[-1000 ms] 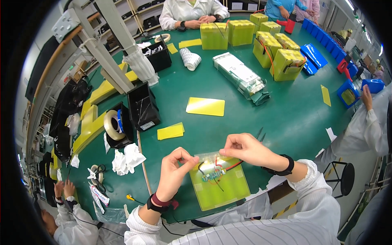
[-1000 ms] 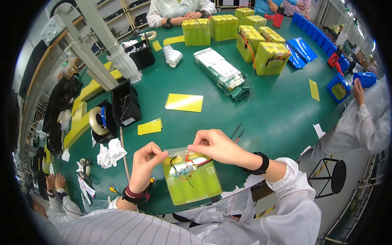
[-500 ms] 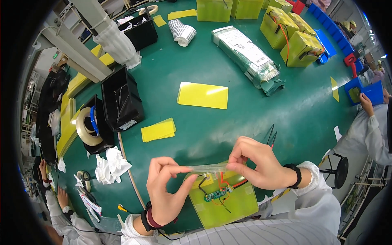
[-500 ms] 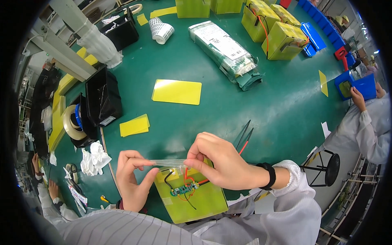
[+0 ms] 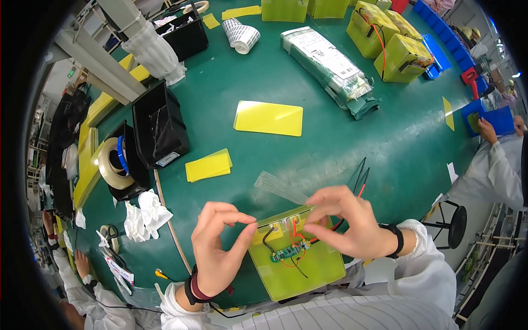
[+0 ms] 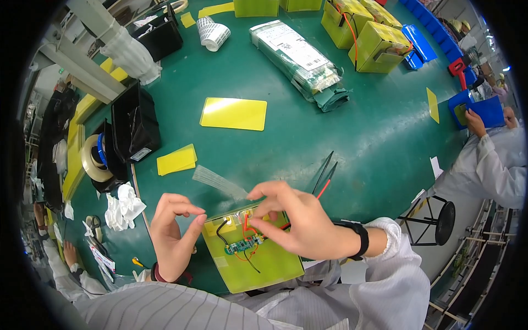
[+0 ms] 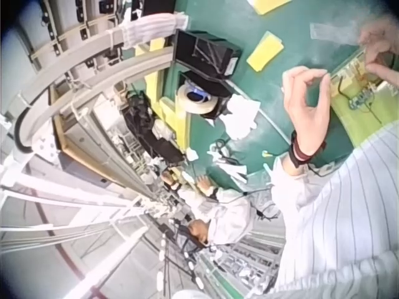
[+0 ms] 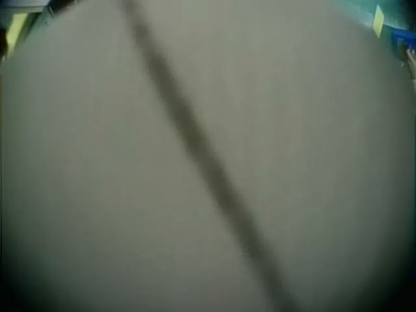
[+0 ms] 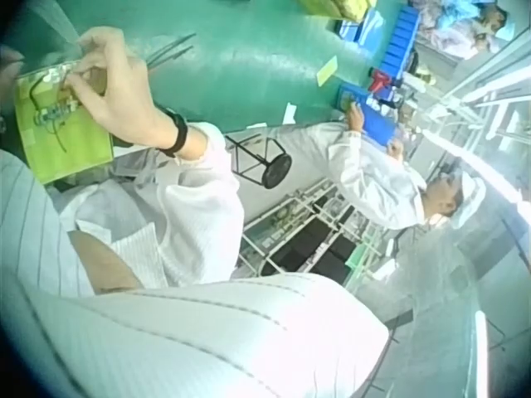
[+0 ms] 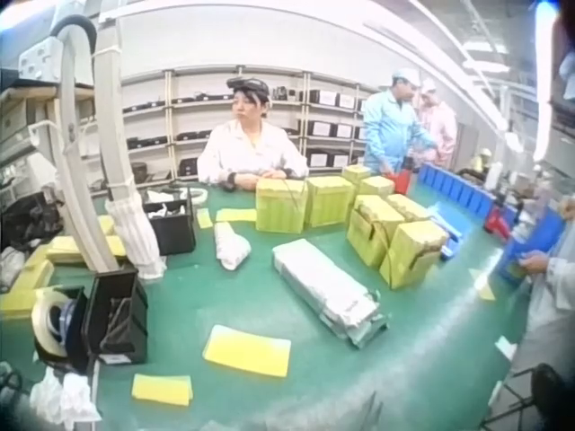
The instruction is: Assembling and applying mesh and adhesive to a battery or electronic component at a manufacturing workstation.
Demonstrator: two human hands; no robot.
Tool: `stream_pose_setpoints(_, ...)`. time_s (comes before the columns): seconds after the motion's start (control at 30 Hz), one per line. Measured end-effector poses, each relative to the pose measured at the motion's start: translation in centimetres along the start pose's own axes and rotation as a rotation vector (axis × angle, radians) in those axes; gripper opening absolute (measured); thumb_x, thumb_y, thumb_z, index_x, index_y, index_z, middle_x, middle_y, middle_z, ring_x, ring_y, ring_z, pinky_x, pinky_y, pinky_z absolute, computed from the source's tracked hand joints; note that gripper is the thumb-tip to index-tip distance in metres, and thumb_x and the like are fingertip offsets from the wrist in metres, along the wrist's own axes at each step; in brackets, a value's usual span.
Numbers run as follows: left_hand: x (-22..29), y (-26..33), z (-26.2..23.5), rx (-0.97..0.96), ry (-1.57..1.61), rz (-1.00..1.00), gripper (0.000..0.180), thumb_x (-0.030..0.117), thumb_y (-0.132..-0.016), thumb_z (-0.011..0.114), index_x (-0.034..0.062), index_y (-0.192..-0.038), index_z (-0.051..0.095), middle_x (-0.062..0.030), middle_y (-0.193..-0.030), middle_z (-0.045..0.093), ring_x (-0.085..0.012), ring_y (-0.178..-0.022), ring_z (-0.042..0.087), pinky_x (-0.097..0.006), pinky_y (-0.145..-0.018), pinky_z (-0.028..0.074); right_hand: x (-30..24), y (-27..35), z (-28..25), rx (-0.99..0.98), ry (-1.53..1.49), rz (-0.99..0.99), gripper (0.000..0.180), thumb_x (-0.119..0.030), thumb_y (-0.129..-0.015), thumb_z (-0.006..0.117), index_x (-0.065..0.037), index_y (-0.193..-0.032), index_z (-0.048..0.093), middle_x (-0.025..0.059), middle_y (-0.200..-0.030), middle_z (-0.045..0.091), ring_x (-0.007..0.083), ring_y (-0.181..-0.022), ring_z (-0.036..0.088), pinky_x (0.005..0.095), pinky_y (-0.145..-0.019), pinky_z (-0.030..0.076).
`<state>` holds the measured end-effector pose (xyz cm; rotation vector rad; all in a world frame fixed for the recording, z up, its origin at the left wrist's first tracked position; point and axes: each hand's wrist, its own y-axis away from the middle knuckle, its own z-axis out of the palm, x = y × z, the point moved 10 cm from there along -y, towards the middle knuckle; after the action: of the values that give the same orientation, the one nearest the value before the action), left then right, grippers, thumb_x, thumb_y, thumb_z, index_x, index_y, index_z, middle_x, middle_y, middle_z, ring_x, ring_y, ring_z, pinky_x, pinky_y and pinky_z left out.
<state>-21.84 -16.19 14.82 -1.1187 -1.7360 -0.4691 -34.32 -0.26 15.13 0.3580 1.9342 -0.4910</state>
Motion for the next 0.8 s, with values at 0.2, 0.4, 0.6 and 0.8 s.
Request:
stream_pose_setpoints(0.2,-0.8,-0.3,0.2,-0.035,0.062,-0.052,0.019,0.0,-0.079,0.078,0.0039,-0.096,0.071,-0.0066,-0.094,0.06,-0.0173,-0.084,0.053,-0.029,-0.073,0.042,-0.3,0.0,-0.7,0.025,0.017,-0.018,0.025,-0.005,-0.087,0.076,-0.001,-0.104,0.059,0.006,-0.083,0.068,0.0161,-0.075,0.063,0.0293,-0.066,0.049)
stream_pose_setpoints(0.4,-2.6,-0.1,1.2,-0.168,0.26,-0.13,0.019,-0.001,-0.079,0.077,0.0017,-0.096,0.069,-0.0056,-0.097,0.059,-0.0156,-0.087,0.053,-0.028,-0.075,0.042,2.6,-2.6,0.2,-0.19,-0.082,0.21,0.015,-0.015,-0.092,0.072,-0.003,-0.088,0.064,0.0036,-0.072,0.053,0.0154,-0.064,0.05,0.03,-0.059,0.04)
stream_pose_setpoints(0.6,-3.3,0.2,2.3,-0.212,0.258,-0.225,0.016,-0.003,-0.078,0.079,0.0002,-0.088,0.066,-0.0056,-0.093,0.057,-0.0152,-0.088,0.054,-0.028,-0.076,0.044,4.0,-2.7,1.6,-0.317,-0.066,0.256,0.019,-0.018,-0.092,0.072,-0.002,-0.087,0.064,0.0051,-0.07,0.052,0.0159,-0.065,0.049,0.0324,-0.059,0.039)
stream_pose_setpoints(0.8,-2.1,-0.1,1.0,-0.115,0.326,-0.113,0.016,-0.004,-0.078,0.079,0.0011,-0.085,0.066,-0.0065,-0.091,0.058,-0.018,-0.085,0.052,-0.031,-0.074,0.042,2.8,-2.9,0.9,-0.245,-0.13,0.165,0.012,-0.013,-0.09,0.074,-0.003,-0.094,0.07,0.0028,-0.079,0.057,0.0136,-0.067,0.05,0.0285,-0.061,0.042)
